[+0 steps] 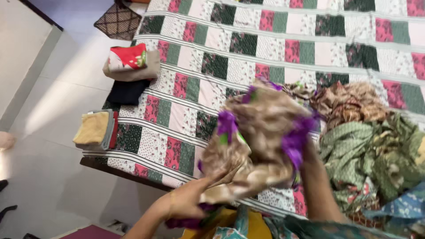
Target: The person folds a floral-patterned cloth on a bed, smoothing and aligning edges by hand. The person then picks up a second patterned cloth and begins to unfold it.
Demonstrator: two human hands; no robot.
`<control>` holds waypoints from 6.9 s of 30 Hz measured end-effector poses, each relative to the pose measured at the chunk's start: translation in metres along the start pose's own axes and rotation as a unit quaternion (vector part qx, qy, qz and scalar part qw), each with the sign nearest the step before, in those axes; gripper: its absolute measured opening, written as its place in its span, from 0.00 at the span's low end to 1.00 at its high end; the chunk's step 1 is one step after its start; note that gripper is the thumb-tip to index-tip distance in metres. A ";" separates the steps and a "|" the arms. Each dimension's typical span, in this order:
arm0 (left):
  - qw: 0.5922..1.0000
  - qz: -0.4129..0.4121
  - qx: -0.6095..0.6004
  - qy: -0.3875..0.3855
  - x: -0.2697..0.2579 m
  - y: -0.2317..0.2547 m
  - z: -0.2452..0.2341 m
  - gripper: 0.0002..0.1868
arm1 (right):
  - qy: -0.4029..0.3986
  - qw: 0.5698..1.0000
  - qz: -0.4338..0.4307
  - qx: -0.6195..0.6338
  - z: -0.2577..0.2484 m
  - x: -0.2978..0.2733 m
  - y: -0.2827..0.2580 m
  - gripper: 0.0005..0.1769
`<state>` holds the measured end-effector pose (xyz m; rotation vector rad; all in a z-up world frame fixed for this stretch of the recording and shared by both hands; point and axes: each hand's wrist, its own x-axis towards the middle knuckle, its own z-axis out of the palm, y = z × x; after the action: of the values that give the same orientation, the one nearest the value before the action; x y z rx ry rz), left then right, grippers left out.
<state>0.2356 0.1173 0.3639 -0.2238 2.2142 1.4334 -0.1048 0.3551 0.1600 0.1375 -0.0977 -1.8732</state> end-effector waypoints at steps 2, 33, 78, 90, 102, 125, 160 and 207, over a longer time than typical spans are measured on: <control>0.993 0.088 0.031 0.078 -0.016 -0.023 -0.010 0.65 | 0.094 0.984 -0.010 -0.150 0.018 -0.030 0.010 0.22; 0.653 0.218 0.572 0.445 0.164 -0.062 -0.185 0.17 | 0.061 0.926 -0.276 -0.250 0.035 0.150 -0.103 0.12; 0.952 -0.120 0.250 0.132 0.257 -0.270 0.182 0.40 | 0.375 0.218 -0.069 -0.898 -0.140 -0.161 -0.023 0.07; 0.953 -0.106 0.284 0.024 0.273 -0.294 0.183 0.19 | 0.114 0.033 -0.167 -0.979 -0.142 -0.036 -0.014 0.24; 0.978 -0.046 0.202 0.038 0.266 -0.289 0.173 0.19 | 0.372 0.033 0.143 -0.916 -0.187 -0.145 -0.147 0.21; 0.799 -0.281 0.069 0.526 0.235 -0.357 0.187 0.54 | 0.462 0.385 -0.113 -0.791 -0.260 -0.124 -0.101 0.46; 0.594 -0.007 -0.649 0.476 0.356 -0.267 -0.027 0.32 | 0.525 0.698 -0.238 -0.424 -0.190 0.046 -0.208 0.26; 0.815 0.027 0.462 0.348 0.331 -0.278 0.157 0.37 | 0.075 0.110 -0.198 -0.971 -0.217 -0.028 -0.026 0.36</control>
<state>0.1058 0.1777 -0.0733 -0.3754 3.2371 0.1018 -0.0896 0.3903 -0.0570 -1.5975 2.6741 -0.7758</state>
